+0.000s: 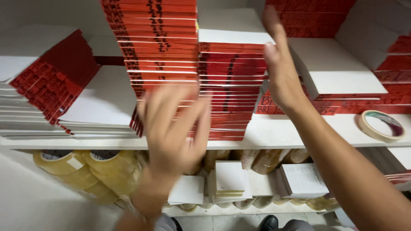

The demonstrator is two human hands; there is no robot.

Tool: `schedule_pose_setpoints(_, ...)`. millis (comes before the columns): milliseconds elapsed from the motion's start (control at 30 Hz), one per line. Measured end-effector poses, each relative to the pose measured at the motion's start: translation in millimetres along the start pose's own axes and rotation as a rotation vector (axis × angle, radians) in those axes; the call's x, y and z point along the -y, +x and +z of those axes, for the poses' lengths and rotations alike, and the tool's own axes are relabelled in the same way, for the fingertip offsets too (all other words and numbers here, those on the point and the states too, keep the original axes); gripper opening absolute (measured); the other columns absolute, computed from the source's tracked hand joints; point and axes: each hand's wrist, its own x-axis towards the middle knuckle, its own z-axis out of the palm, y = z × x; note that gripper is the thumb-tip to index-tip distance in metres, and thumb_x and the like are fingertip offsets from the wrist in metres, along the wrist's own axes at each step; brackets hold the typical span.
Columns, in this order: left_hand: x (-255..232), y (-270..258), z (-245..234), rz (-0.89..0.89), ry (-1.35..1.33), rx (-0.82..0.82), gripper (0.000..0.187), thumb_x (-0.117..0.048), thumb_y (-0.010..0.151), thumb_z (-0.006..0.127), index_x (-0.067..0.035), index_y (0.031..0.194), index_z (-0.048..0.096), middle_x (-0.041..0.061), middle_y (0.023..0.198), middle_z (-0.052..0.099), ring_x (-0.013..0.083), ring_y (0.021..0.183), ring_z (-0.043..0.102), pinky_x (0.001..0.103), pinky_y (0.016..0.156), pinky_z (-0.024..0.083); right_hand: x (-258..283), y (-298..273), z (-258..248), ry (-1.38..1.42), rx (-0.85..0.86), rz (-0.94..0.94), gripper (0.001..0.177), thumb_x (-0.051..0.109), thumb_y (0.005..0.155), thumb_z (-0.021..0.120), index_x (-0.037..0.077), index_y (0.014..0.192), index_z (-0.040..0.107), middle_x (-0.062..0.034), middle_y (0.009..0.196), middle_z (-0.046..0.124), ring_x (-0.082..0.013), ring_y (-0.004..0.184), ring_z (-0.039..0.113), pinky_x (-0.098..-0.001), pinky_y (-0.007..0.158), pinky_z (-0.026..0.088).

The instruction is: The person organizes and stacks small red and white notepads on a shelf by hand. The person picks up individual pads from a lower shelf, aligns them, and places them into tall vertical stacks on a higher shelf.

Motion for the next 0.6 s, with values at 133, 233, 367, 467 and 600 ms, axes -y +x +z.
schedule_pose_setpoints(133, -13, -130, 2, -0.323, -0.036, -0.08, 0.007, -0.003, 0.085, 0.073, -0.005, 0.092, 0.073, 0.009, 0.095, 0.068, 0.0244, 0.091, 0.062, 0.035, 0.085, 0.054, -11, -32, 12, 0.181, -0.224, 0.065, 0.075, 0.058, 0.11, 0.041, 0.012, 0.164, 0.018, -0.0157, 0.174, 0.016, -0.0396, 0.164, 0.018, -0.0539, 0.13, 0.022)
schedule_pose_setpoints(233, -32, -215, -3, -0.553, -0.077, 0.021, 0.009, -0.007, 0.092, 0.066, -0.005, 0.092, 0.074, 0.01, 0.092, 0.067, 0.0281, 0.088, 0.063, 0.042, 0.088, 0.052, -8, -83, 23, 0.534, -0.442, 0.147, 0.054, 0.038, 0.101, 0.061, 0.012, 0.146, 0.047, -0.0119, 0.149, 0.057, -0.0232, 0.138, 0.059, -0.0345, 0.103, 0.054)
schedule_pose_setpoints(367, -37, -324, 17, -0.738, -0.108, 0.199, 0.009, -0.008, 0.089, 0.064, -0.008, 0.091, 0.073, 0.006, 0.093, 0.067, 0.0254, 0.086, 0.066, 0.037, 0.08, 0.051, -10, -162, 51, 0.674, -0.531, 0.216, 0.032, 0.032, 0.097, 0.067, 0.008, 0.117, 0.061, -0.0109, 0.115, 0.062, -0.0293, 0.109, 0.07, -0.0358, 0.084, 0.055)
schedule_pose_setpoints(467, -35, -404, 39, -0.92, -0.056, 0.49, 0.033, -0.012, 0.076, 0.073, -0.012, 0.11, 0.074, 0.009, 0.117, 0.066, 0.0312, 0.111, 0.063, 0.044, 0.096, 0.05, -22, -197, 71, 0.777, -0.547, 0.324, 0.022, 0.015, 0.095, 0.065, -0.005, 0.102, 0.067, -0.0196, 0.1, 0.071, -0.0299, 0.09, 0.072, -0.0361, 0.09, 0.06)
schedule_pose_setpoints(600, -37, -460, 60, -0.954, 0.125, 1.002, 0.089, -0.036, 0.081, 0.082, -0.009, 0.153, 0.038, 0.023, 0.166, 0.018, 0.0416, 0.155, 0.009, 0.056, 0.119, 0.021, -21, -211, 86, 0.613, -0.425, 0.36, 0.016, 0.01, 0.094, 0.06, -0.003, 0.097, 0.069, -0.0171, 0.095, 0.071, -0.0261, 0.09, 0.07, -0.0343, 0.089, 0.056)
